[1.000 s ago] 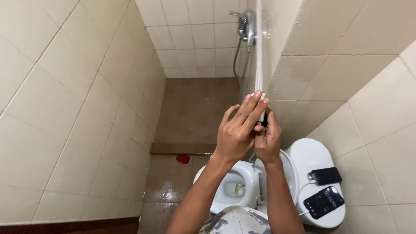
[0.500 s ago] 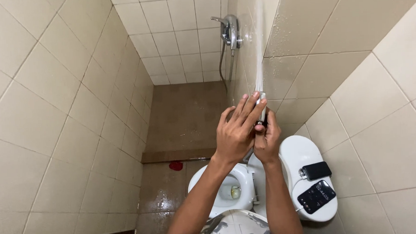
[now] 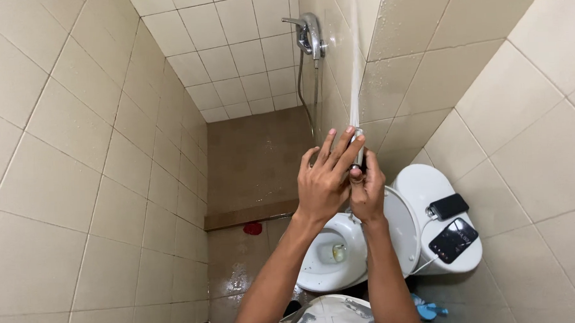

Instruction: The person is adjusting and repairing a handheld bidet sprayer head while the water is running.

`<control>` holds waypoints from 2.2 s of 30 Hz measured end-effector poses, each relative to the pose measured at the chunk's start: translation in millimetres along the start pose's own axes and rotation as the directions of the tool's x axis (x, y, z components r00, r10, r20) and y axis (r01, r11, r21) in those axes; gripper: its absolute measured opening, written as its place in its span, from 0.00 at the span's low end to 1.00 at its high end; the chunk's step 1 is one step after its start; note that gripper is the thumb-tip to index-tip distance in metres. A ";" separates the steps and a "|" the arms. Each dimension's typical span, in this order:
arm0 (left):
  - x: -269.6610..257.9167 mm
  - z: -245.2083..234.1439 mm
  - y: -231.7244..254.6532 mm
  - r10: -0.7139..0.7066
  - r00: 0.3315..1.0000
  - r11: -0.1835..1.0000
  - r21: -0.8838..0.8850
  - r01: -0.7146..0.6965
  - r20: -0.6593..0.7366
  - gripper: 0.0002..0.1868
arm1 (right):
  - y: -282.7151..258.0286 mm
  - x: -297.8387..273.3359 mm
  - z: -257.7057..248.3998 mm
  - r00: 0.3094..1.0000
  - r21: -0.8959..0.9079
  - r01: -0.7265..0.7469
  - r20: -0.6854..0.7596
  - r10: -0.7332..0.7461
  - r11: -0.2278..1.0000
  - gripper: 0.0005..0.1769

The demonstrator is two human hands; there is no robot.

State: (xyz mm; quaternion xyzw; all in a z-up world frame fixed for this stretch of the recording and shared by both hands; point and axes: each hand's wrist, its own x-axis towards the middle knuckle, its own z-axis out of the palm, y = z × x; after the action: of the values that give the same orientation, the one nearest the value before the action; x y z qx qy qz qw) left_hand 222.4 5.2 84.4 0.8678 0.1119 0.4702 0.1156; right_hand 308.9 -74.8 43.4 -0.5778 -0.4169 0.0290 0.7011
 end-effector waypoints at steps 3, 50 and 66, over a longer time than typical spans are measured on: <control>-8.6 -2.3 -7.0 0.022 1.000 1.000 -0.009 -0.022 -0.012 0.26 | -5.2 -8.1 9.5 1.000 0.023 0.002 0.000 -0.002 1.000 0.41; -119.1 -45.0 20.0 -0.016 0.981 0.998 0.055 0.005 0.192 0.24 | -2.2 -143.0 30.7 0.958 0.046 -0.249 -0.134 0.253 0.967 0.27; -178.2 -36.5 26.8 -0.074 0.954 0.997 0.008 0.075 0.290 0.27 | 11.8 -201.1 27.2 0.912 0.027 -0.374 -0.169 0.373 0.927 0.33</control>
State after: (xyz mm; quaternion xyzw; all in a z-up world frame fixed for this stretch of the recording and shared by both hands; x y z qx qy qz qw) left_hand 99.1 -70.7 -28.8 0.9223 0.1258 0.3335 0.1497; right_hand 166.5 -154.6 -77.6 -0.6493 -0.2372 0.1115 0.7139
